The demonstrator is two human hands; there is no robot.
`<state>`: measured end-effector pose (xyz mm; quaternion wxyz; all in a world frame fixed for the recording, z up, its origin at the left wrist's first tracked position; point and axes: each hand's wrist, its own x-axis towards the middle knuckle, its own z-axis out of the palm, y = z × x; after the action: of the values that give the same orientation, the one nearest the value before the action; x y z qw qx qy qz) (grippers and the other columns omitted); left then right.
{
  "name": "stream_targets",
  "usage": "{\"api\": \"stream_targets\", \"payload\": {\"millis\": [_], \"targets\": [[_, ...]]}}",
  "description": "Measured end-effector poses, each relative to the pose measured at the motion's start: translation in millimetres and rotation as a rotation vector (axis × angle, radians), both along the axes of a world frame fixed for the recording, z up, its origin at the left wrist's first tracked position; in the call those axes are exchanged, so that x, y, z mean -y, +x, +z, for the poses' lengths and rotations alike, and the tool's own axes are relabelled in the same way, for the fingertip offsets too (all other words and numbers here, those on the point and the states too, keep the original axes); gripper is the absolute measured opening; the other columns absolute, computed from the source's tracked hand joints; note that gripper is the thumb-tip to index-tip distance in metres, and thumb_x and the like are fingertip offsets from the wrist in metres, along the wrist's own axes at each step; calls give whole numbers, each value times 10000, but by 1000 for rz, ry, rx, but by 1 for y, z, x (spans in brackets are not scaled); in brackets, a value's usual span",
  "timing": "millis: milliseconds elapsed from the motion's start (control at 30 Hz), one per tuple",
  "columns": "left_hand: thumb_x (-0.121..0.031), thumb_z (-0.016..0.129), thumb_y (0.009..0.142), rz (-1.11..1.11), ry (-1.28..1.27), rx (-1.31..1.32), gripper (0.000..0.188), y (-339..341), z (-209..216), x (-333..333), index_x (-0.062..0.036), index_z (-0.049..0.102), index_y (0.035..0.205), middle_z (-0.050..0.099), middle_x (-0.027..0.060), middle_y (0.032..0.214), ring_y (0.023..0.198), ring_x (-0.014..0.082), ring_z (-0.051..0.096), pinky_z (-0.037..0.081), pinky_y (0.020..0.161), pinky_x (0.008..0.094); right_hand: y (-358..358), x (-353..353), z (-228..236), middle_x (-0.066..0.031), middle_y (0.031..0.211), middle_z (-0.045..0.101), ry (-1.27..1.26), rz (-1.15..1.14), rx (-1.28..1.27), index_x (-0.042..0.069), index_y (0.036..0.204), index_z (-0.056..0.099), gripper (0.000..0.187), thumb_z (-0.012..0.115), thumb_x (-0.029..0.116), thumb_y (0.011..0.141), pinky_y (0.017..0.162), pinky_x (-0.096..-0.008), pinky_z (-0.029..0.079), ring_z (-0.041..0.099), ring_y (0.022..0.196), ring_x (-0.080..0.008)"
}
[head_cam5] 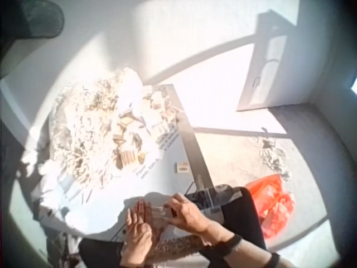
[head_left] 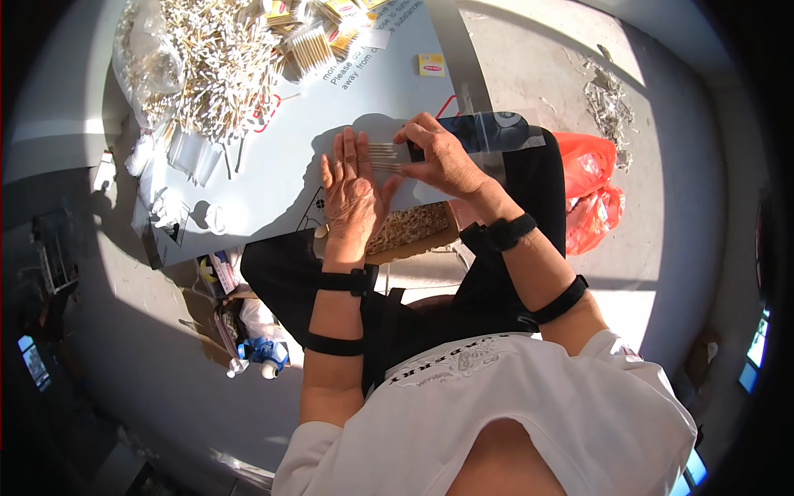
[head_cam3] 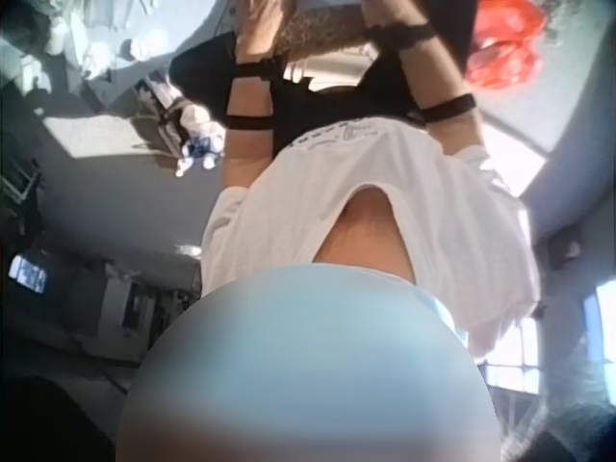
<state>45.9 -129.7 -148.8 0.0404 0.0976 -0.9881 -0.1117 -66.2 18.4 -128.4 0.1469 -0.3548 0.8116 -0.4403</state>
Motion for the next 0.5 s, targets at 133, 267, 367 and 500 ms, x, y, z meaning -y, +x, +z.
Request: {"api": "stream_targets", "payload": {"millis": [133, 267, 367, 500], "targets": [[-486, 552, 907, -12, 24, 16, 837, 1, 0, -1, -12, 208, 1505, 159, 163, 1585, 1474, 290, 136, 90, 1185, 475, 10, -4, -6, -100, 963, 557, 54, 33, -236, 43, 926, 600, 328, 782, 110, 661, 758, -377, 517, 611, 899, -302], [-468, 537, 921, 15, -35, 25, 809, 2, -3, -5, -13, 211, 1505, 153, 174, 1583, 1473, 297, 130, 68, 1186, 477, 12, 4, -6, -81, 872, 572, 117, -54, -167, 71, 823, 598, 264, 786, 133, 648, 743, -404, 520, 620, 867, -297], [-486, 478, 945, 27, 20, 25, 804, 7, -4, -14, -37, 147, 1524, 128, 162, 1590, 1474, 311, 109, 72, 1184, 494, 10, 8, -1, -64, 825, 575, 155, -119, -113, 81, 779, 592, 241, 782, 156, 652, 716, -405, 519, 622, 848, -291], [-469, 488, 945, 37, 33, 6, 794, 7, -1, -17, -32, 160, 1521, 139, 174, 1584, 1473, 316, 108, 71, 1181, 503, 14, 6, -8, -63, 849, 579, 104, -139, -117, 87, 826, 622, 235, 775, 161, 664, 715, -396, 521, 623, 855, -285]]}}
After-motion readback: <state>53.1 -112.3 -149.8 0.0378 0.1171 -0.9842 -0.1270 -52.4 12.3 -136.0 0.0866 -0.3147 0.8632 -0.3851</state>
